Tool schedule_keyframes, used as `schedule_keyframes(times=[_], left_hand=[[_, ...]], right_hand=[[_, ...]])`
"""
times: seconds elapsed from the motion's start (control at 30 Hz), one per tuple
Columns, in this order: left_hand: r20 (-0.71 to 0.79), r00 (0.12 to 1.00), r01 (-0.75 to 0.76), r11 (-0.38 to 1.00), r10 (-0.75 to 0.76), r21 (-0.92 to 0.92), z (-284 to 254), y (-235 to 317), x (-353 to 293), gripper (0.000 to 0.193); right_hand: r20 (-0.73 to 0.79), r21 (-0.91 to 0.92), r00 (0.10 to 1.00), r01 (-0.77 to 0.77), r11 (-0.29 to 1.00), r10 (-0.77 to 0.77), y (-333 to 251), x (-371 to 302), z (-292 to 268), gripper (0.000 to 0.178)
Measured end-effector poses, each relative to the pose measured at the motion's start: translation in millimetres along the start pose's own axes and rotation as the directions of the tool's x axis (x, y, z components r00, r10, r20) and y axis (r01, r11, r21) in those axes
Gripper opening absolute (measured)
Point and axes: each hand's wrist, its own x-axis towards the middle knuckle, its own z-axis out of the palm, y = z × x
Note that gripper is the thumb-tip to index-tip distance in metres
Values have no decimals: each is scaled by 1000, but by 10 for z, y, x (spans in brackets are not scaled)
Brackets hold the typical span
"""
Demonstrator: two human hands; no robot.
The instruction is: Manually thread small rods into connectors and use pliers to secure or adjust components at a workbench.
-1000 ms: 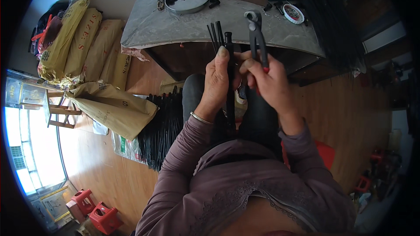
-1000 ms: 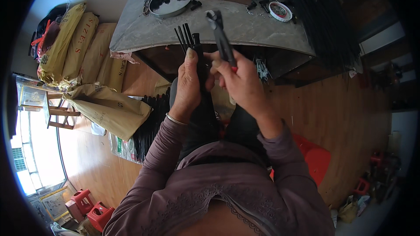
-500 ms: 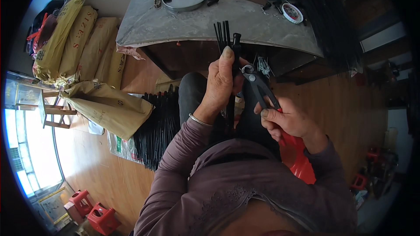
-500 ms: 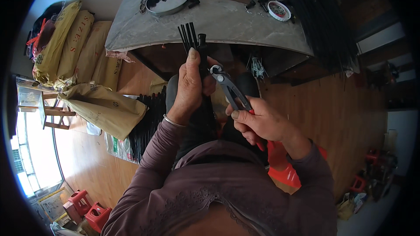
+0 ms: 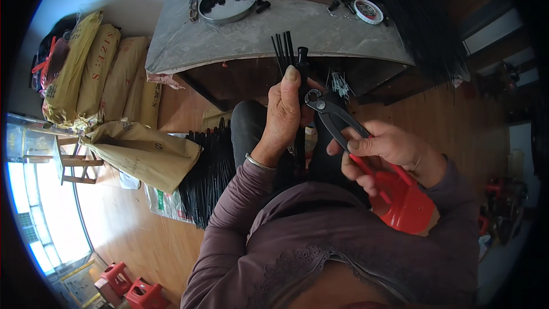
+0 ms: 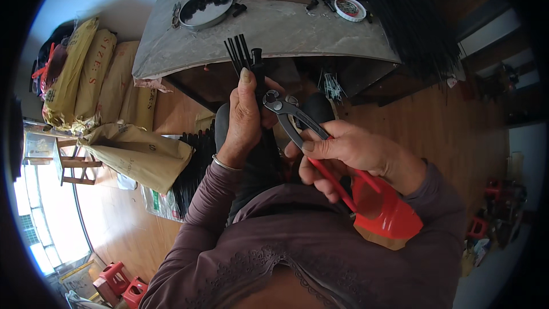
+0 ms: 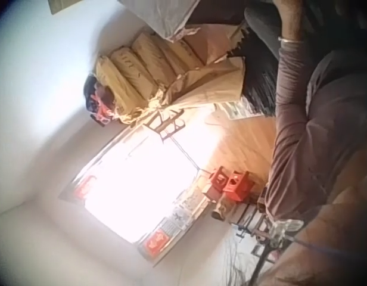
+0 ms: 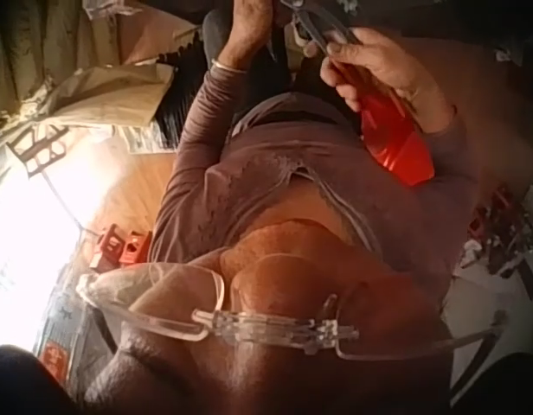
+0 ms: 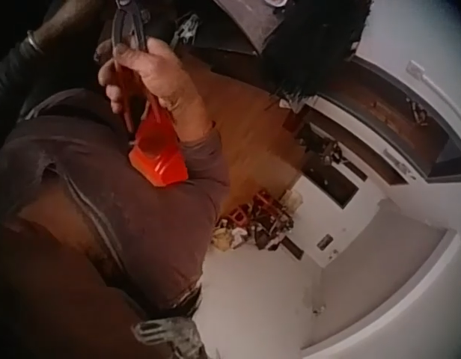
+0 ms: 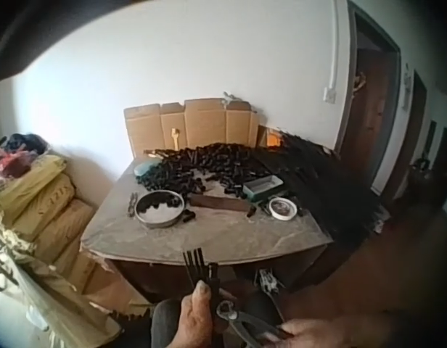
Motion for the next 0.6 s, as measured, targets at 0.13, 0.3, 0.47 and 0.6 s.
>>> schedule_keyframes(times=[0.13,0.3,0.47,0.6], left_hand=[[-11,999,34,999,-35,-31,32,-6,-19,68],[-40,997,57,991,-62,-119,-62,-30,41,65],[-11,997,70,983,-73,-172,-151,-37,56,64],[4,997,75,983,-75,-168,-132,-15,72,65]], right_hand=[[-80,-54,997,-25,998,21,-37,41,82,22],[-280,-721,935,-53,691,-220,-37,193,59,16],[-135,-373,986,38,927,-95,-76,176,21,25],[-119,-407,988,39,912,-96,-93,105,-59,35]])
